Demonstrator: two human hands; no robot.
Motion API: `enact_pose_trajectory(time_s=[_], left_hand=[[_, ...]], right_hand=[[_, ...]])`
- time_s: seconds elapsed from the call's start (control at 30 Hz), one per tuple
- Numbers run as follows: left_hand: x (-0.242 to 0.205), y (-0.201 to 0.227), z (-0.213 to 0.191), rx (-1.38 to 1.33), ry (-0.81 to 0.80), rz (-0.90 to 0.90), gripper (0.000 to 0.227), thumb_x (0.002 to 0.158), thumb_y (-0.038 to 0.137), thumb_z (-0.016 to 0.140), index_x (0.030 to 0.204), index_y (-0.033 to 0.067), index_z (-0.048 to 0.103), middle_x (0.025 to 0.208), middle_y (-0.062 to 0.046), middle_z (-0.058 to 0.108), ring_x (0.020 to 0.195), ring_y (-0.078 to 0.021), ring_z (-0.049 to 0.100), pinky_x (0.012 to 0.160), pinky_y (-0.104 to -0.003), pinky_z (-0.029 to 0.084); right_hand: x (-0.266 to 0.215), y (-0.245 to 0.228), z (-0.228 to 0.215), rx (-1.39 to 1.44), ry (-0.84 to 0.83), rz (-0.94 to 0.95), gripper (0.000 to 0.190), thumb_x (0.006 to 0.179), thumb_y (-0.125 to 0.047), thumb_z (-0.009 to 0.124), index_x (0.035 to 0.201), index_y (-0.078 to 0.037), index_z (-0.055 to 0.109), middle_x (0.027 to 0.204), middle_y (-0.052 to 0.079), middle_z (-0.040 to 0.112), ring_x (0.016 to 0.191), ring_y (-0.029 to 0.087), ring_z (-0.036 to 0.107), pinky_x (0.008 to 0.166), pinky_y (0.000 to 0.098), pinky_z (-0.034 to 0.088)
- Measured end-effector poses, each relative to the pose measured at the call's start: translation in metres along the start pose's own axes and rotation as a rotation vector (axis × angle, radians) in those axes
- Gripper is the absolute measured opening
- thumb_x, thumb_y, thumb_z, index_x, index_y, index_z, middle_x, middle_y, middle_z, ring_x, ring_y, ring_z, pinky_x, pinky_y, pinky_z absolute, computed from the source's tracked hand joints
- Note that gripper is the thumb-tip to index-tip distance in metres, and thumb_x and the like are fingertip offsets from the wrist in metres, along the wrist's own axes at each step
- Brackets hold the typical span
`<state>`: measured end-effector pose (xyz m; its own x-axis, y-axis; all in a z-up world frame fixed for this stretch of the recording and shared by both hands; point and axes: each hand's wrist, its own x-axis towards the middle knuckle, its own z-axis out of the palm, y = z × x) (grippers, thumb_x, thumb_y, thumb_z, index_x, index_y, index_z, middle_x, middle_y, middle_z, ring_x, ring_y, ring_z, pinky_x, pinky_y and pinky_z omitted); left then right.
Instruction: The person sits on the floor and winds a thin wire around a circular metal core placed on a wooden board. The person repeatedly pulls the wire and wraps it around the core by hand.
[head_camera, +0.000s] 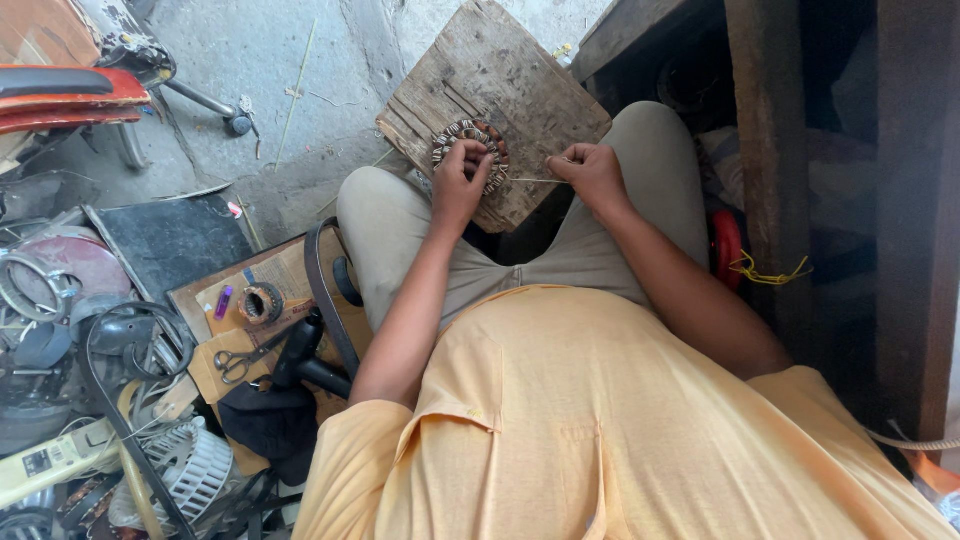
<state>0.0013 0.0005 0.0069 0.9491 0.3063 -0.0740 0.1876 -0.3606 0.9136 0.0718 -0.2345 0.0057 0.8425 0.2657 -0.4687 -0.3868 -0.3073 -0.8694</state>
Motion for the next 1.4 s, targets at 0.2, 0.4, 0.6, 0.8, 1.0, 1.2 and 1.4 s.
enact_pose_trajectory(time_s=[0.2,0.4,0.6,0.8,1.0,1.2,1.4], left_hand=[[-0.001,0.004,-0.001,0.008,-0.011,-0.023,0.019,0.096,0.016,0.075,0.107,0.0053,0.065,0.093,-0.005,0.073,0.075,-0.0136,0.070,0.067,-0.029,0.056],[0.000,0.005,-0.001,0.022,-0.002,-0.007,0.020,0.094,0.016,0.076,0.107,0.0050,0.065,0.093,-0.006,0.072,0.074,-0.0135,0.070,0.067,-0.029,0.055],[0.000,0.008,-0.002,-0.026,-0.011,-0.015,0.016,0.096,0.015,0.073,0.105,0.0041,0.067,0.094,-0.006,0.072,0.073,-0.0145,0.070,0.068,-0.030,0.056],[-0.004,0.016,-0.008,0.076,-0.020,0.072,0.013,0.096,0.008,0.070,0.109,0.0064,0.073,0.102,-0.009,0.067,0.086,-0.0227,0.070,0.077,-0.033,0.055],[-0.007,0.028,-0.011,0.161,-0.016,0.184,0.015,0.092,0.007,0.072,0.107,0.0080,0.074,0.102,-0.010,0.069,0.092,-0.0279,0.070,0.081,-0.037,0.055],[-0.011,0.043,-0.011,0.240,-0.008,0.164,0.012,0.093,0.010,0.073,0.105,0.0086,0.074,0.100,-0.008,0.070,0.089,-0.0312,0.070,0.076,-0.040,0.053],[-0.009,0.045,-0.011,0.410,-0.043,0.257,0.007,0.094,0.015,0.070,0.099,0.0100,0.069,0.099,-0.008,0.066,0.093,-0.0306,0.068,0.077,-0.043,0.053]], right_hand=[[0.002,0.003,0.000,-0.009,-0.019,0.021,0.023,0.091,-0.018,0.078,0.075,-0.004,0.069,0.069,-0.003,0.064,0.062,0.004,0.053,0.059,0.0246,0.043],[0.006,0.000,0.003,0.010,-0.033,0.079,0.021,0.091,-0.019,0.078,0.078,-0.004,0.071,0.072,-0.003,0.067,0.063,0.004,0.055,0.060,0.0238,0.045],[0.007,0.000,0.007,0.062,-0.044,0.088,0.018,0.092,-0.019,0.079,0.089,-0.001,0.077,0.078,-0.002,0.072,0.068,0.003,0.058,0.063,0.0223,0.046],[0.008,0.005,0.008,0.040,-0.035,0.084,0.019,0.092,-0.020,0.080,0.093,-0.001,0.078,0.079,-0.002,0.071,0.068,0.002,0.057,0.062,0.0222,0.046],[0.008,0.010,0.007,-0.043,-0.048,0.010,0.020,0.092,-0.021,0.080,0.099,-0.002,0.080,0.081,-0.002,0.074,0.069,0.001,0.059,0.062,0.0223,0.047],[0.004,0.004,0.006,-0.195,-0.044,0.005,0.021,0.093,-0.024,0.080,0.103,-0.005,0.081,0.078,0.001,0.073,0.066,0.005,0.057,0.058,0.0259,0.044],[0.005,0.008,0.007,-0.228,-0.060,-0.052,0.025,0.093,-0.026,0.079,0.105,-0.004,0.081,0.080,0.001,0.075,0.068,0.005,0.060,0.060,0.0262,0.046]])
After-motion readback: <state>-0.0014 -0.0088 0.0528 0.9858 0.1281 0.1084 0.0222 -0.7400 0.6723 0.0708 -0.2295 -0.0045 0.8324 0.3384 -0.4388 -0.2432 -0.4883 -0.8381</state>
